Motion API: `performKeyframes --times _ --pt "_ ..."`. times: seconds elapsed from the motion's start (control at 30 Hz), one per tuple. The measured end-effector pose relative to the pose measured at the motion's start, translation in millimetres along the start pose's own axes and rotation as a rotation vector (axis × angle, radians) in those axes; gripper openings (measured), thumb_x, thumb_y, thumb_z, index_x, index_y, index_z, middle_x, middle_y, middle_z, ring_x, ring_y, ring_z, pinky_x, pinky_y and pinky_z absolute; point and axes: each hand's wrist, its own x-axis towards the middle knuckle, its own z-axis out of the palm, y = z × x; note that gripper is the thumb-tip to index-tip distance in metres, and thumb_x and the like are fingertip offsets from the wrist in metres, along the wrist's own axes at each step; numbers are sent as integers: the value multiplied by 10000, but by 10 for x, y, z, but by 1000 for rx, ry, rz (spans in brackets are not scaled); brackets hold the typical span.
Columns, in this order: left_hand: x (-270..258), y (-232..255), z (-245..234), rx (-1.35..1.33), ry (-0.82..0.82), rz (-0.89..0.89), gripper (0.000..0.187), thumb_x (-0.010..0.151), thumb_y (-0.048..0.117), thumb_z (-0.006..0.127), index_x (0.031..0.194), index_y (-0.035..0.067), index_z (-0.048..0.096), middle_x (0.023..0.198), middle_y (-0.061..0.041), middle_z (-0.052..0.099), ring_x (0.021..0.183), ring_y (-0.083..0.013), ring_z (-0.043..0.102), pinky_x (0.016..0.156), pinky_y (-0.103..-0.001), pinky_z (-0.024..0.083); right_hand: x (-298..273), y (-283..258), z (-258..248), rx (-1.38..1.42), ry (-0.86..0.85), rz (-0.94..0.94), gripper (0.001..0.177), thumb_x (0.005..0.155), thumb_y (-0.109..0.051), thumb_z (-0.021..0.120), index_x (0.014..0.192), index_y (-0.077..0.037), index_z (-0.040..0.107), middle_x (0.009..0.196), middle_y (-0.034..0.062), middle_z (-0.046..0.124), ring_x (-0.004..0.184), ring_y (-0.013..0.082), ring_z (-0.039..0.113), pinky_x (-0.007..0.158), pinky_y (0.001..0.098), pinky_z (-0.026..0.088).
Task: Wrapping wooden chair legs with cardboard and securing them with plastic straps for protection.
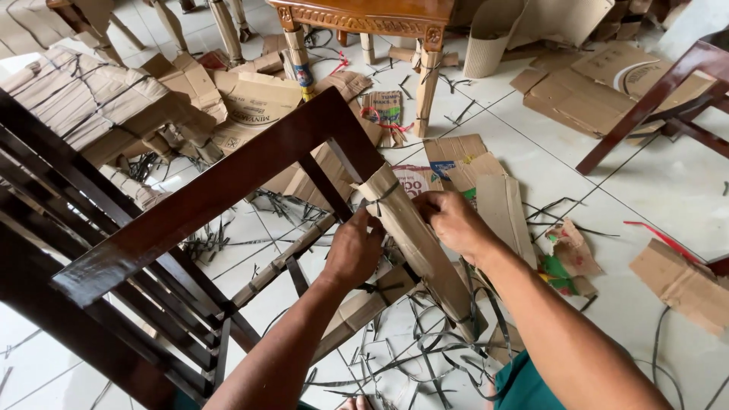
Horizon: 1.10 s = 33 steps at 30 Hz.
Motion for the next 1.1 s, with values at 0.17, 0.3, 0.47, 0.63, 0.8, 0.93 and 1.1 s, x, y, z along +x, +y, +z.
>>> performKeyframes --times 0.17,0.3,0.47,0.63,0.8,0.93,1.1 --pt "123 -191 194 160 -17 12 194 937 267 585 950 197 765 858 -93 767 843 -361 750 721 -497 603 28 -4 -24 38 -20 -6 239 1006 -42 565 1118 17 769 932 153 721 857 204 598 784 344 502" --pt "-182 59 -59 270 -38 -11 222 944 312 580 962 217 779 827 -117 761 816 -366 753 732 -472 629 -272 -465 -179 -450 -25 44 231 1005 -112 598 970 4 795 758 202 728 636 302 666 618 396 534" --pt "-604 585 -584 111 -48 -94 260 974 337 601 916 190 807 754 -104 764 741 -327 754 702 -428 609 -538 -646 -369 -461 125 63 183 959 -167 678 889 -53 803 620 111 677 567 172 570 511 345 502" --pt "-786 935 -548 -541 -153 -496 238 1049 212 589 931 54 723 924 -94 725 882 -215 666 820 -349 511 -979 -721 97 282 -40 276 219 1018 -173 543 1008 -38 715 659 80 644 600 220 629 672 374 605" --pt "-790 861 -361 -923 -192 -398 287 1043 144 570 792 4 581 720 -160 634 601 -249 560 585 -369 508 -1326 -354 603 517 -42 212 297 1044 -226 495 883 -36 658 705 137 732 604 222 661 572 331 537" --pt "-747 969 -367 -1118 -196 -528 148 1032 87 538 890 47 527 983 -236 745 821 -326 696 797 -412 570 -1498 -455 662 337 -158 161 457 1039 -384 420 773 -115 677 707 60 741 647 171 656 689 346 547" --pt "-738 868 -331 -1039 -162 -475 190 1053 101 535 879 36 575 883 -139 646 603 -176 479 569 -328 434 -1703 -272 874 191 -588 340 394 1005 -435 517 758 -128 515 744 -21 514 749 114 489 762 293 400"
